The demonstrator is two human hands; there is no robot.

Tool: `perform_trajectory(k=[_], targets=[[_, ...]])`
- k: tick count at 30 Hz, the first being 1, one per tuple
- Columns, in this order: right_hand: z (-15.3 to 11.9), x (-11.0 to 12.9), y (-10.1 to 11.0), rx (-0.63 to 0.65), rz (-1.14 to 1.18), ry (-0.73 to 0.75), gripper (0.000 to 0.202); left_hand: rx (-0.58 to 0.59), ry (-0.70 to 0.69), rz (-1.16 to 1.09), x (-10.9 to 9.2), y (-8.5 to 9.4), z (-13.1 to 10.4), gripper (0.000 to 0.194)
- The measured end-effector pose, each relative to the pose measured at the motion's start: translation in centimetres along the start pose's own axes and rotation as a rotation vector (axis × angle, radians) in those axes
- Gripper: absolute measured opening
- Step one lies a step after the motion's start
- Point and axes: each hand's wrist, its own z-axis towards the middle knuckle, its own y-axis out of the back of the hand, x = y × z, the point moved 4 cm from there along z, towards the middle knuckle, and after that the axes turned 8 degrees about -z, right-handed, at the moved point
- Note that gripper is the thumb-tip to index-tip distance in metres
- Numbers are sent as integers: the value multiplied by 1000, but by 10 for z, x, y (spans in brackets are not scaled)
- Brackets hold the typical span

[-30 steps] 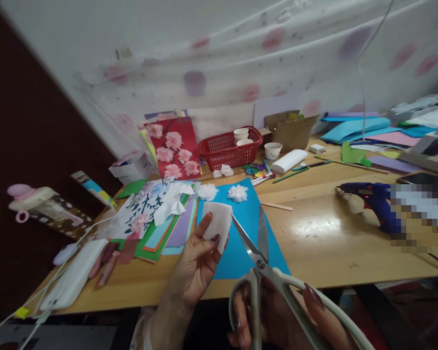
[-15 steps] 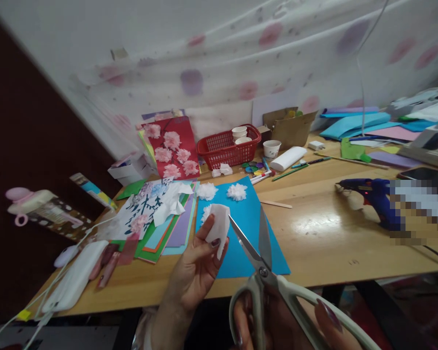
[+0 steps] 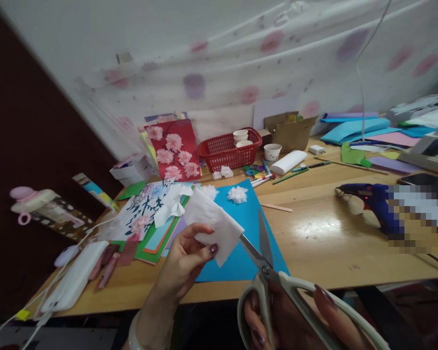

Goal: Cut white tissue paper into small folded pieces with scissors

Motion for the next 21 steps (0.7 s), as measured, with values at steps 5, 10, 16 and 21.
perform_trajectory(k=[5, 10, 16, 21], targets=[[-13, 24, -9, 66, 213, 135, 57, 141, -75, 178, -4, 3, 3, 12], [-24, 43, -19, 192, 97, 220, 54, 199, -103, 399, -8, 5, 1, 11], [-24, 38, -9, 140, 2, 172, 57, 262, -171, 498, -27, -2, -7, 18], [-15, 33, -3, 146, 93, 201, 72, 308, -174, 447, -18, -4, -7, 18]])
